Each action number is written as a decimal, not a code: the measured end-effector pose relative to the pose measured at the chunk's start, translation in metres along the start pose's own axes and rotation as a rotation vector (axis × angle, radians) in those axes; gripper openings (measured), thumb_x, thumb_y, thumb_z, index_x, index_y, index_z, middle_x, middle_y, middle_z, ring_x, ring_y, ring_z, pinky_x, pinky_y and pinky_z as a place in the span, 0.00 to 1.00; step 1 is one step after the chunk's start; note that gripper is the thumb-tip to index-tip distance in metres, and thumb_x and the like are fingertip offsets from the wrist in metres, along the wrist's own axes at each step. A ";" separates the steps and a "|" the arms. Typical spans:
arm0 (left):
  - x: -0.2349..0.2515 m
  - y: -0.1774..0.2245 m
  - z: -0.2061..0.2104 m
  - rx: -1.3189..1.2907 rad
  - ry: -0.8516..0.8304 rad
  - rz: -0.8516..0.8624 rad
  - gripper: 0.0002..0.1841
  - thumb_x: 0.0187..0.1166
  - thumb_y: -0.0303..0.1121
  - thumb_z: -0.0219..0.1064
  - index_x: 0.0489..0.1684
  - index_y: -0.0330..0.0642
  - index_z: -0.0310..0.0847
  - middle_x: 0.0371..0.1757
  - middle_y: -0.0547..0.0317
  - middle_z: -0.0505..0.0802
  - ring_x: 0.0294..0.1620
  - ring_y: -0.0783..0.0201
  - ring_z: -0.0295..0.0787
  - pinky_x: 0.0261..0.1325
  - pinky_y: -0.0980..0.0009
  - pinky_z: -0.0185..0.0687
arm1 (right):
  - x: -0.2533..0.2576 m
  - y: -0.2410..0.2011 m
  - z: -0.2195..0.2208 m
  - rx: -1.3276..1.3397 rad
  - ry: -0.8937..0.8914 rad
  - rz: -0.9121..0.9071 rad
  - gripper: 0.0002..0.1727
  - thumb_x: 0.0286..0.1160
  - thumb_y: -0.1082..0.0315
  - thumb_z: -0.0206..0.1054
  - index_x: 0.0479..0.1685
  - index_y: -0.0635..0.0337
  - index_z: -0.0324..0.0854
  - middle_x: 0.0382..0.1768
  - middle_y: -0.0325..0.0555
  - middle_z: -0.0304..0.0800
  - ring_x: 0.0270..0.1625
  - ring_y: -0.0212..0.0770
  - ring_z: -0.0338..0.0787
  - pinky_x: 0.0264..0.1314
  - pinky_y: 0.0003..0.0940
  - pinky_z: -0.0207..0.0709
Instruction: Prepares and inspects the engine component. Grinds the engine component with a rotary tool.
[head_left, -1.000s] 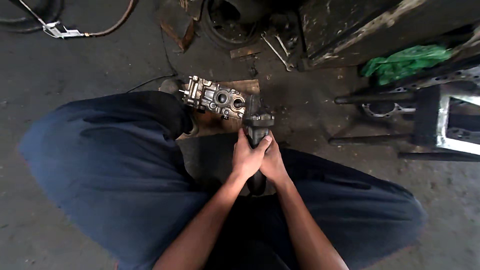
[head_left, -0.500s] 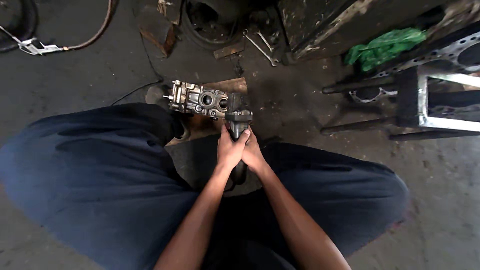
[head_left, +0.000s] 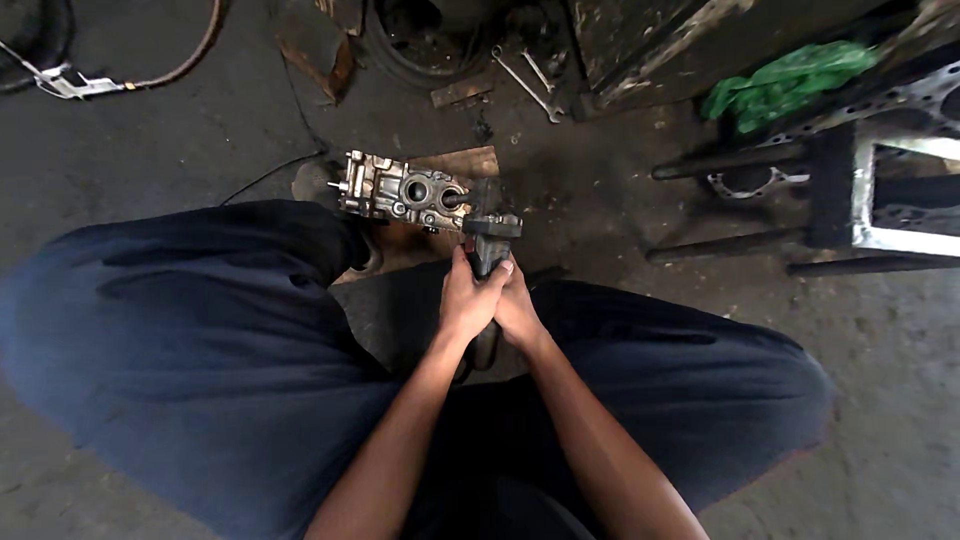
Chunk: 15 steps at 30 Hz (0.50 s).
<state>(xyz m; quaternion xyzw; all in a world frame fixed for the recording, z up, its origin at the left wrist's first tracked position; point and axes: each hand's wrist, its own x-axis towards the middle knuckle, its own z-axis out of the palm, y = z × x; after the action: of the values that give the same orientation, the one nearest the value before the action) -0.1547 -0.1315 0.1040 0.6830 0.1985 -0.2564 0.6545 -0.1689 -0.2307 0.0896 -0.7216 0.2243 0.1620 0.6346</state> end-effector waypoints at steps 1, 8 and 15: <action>0.003 -0.002 0.000 -0.001 0.013 0.000 0.36 0.76 0.46 0.76 0.83 0.43 0.67 0.62 0.50 0.91 0.65 0.60 0.89 0.71 0.55 0.84 | 0.003 0.002 0.002 -0.003 0.000 -0.005 0.33 0.73 0.72 0.69 0.80 0.59 0.68 0.59 0.48 0.89 0.60 0.33 0.89 0.66 0.32 0.84; 0.018 -0.015 -0.008 0.005 0.054 0.015 0.38 0.75 0.45 0.78 0.84 0.45 0.66 0.60 0.49 0.93 0.62 0.59 0.91 0.69 0.54 0.86 | 0.014 0.011 0.014 -0.013 -0.021 0.001 0.34 0.72 0.72 0.71 0.81 0.59 0.67 0.61 0.48 0.89 0.62 0.33 0.89 0.69 0.34 0.83; 0.026 -0.027 -0.014 0.008 0.045 0.010 0.39 0.73 0.45 0.79 0.84 0.43 0.66 0.63 0.47 0.91 0.65 0.57 0.89 0.70 0.52 0.85 | 0.019 0.021 0.021 -0.020 -0.032 0.014 0.34 0.72 0.71 0.71 0.82 0.58 0.67 0.61 0.49 0.89 0.63 0.34 0.88 0.69 0.36 0.82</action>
<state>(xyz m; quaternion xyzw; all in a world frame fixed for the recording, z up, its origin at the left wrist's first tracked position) -0.1489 -0.1177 0.0672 0.6921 0.2086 -0.2383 0.6486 -0.1630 -0.2145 0.0589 -0.7237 0.2174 0.1804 0.6297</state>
